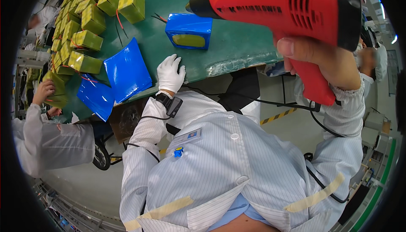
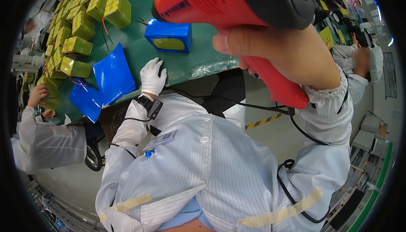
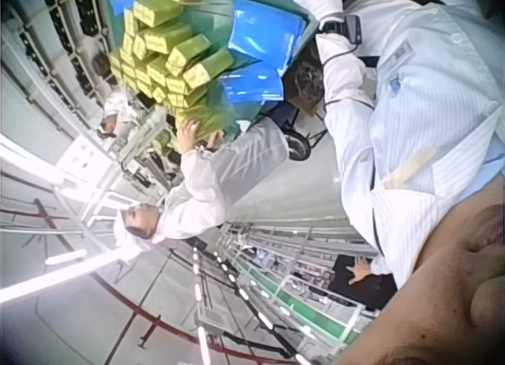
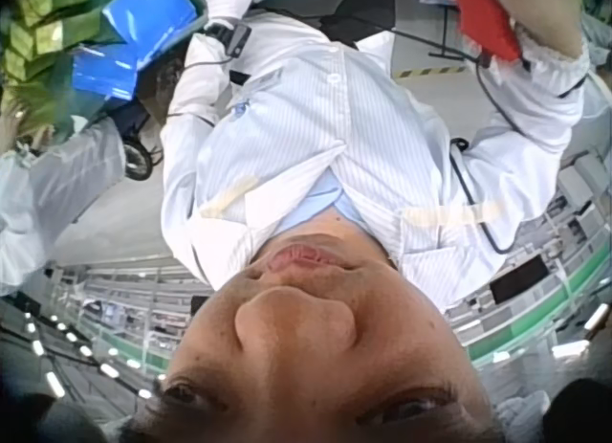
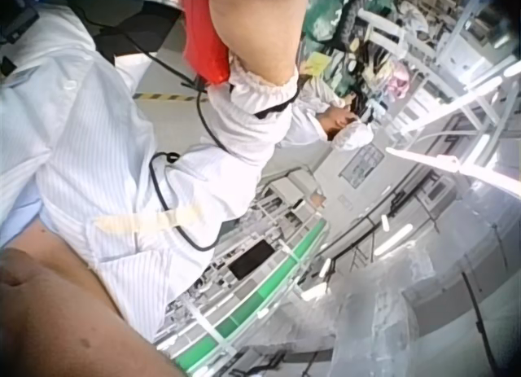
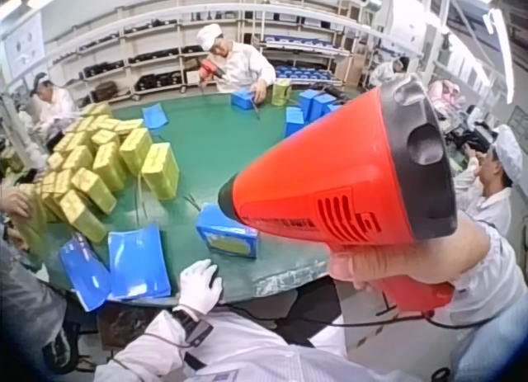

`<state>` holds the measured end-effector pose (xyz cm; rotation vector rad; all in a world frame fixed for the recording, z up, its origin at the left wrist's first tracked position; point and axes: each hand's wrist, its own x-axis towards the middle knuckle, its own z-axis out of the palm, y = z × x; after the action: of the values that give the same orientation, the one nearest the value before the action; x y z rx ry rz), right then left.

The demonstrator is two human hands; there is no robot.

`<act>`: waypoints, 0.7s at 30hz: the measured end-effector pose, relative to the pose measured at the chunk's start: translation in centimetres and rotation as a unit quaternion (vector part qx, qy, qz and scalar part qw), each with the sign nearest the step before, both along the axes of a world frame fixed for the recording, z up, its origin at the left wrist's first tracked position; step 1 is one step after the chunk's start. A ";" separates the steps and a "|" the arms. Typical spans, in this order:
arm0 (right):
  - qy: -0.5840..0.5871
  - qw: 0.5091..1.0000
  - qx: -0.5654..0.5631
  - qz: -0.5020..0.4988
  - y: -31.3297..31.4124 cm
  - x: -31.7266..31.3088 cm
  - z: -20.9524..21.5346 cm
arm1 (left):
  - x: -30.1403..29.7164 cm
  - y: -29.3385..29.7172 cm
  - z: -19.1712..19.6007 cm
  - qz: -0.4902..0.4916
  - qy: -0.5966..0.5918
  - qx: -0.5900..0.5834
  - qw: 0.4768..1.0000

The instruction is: Applying heat with a heat gun to shrink blue plastic casing around battery packs on a production line.

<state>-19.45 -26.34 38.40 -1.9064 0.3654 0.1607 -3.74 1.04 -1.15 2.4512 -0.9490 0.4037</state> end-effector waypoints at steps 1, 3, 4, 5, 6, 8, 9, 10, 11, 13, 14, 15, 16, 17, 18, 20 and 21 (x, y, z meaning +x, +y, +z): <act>-0.009 1.000 0.004 0.002 0.3 0.2 0.3 | 0.0 0.0 0.0 -0.001 0.000 0.000 1.000; -0.027 1.000 0.011 0.005 0.9 0.5 0.6 | 0.0 0.0 0.0 -0.001 0.000 0.000 1.000; -0.028 1.000 0.011 0.004 1.1 0.6 0.6 | 0.0 0.0 0.0 -0.003 -0.001 0.000 1.000; -0.034 0.999 -0.019 0.000 1.4 0.8 0.6 | 0.0 -0.1 0.1 -0.004 -0.001 -0.001 1.000; -0.040 0.998 -0.047 -0.003 1.7 1.0 0.6 | 0.0 0.0 0.0 -0.003 -0.002 -0.001 1.000; -0.037 0.998 -0.041 -0.007 2.2 1.4 1.0 | 0.0 0.1 0.0 -0.002 0.000 -0.001 1.000; -0.033 0.999 -0.035 -0.012 2.3 1.5 1.2 | 0.0 0.0 0.0 -0.002 0.002 -0.001 1.000; -0.043 0.999 -0.023 -0.012 2.2 1.6 0.9 | 0.0 0.0 0.0 -0.002 0.001 -0.001 1.000; -0.044 0.999 -0.023 -0.013 2.1 1.8 0.9 | 0.0 0.0 0.0 -0.002 0.002 -0.001 1.000; -0.001 0.999 -0.041 -0.011 1.9 2.0 0.9 | 0.0 0.0 0.2 -0.003 0.003 0.001 1.000; -0.002 0.999 -0.041 -0.012 1.9 2.1 0.7 | 0.0 0.0 0.2 -0.002 0.002 0.001 1.000; -0.005 0.999 -0.032 -0.017 2.0 2.2 0.3 | -0.1 0.0 0.3 -0.002 0.001 0.001 1.000; -0.009 0.999 -0.022 -0.022 2.1 2.4 0.1 | 0.0 -0.1 0.4 -0.003 0.000 0.001 1.000; -0.010 0.999 -0.022 -0.024 2.0 2.6 0.2 | 0.0 -0.1 0.5 -0.005 0.005 0.002 1.000; -0.012 1.000 -0.020 -0.003 2.0 2.9 0.4 | 0.0 -0.1 0.5 -0.006 0.011 0.003 1.000; -0.014 1.000 -0.017 0.016 2.0 3.4 0.4 | -0.1 -0.1 0.6 -0.006 0.011 0.002 1.000; -0.011 1.000 -0.012 0.012 2.1 3.6 0.1 | -0.1 -0.1 0.6 -0.006 0.010 0.002 1.000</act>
<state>-15.84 -24.23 38.54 -1.9346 0.3310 0.1526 -3.80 0.95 -0.51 2.4474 -0.9565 0.3719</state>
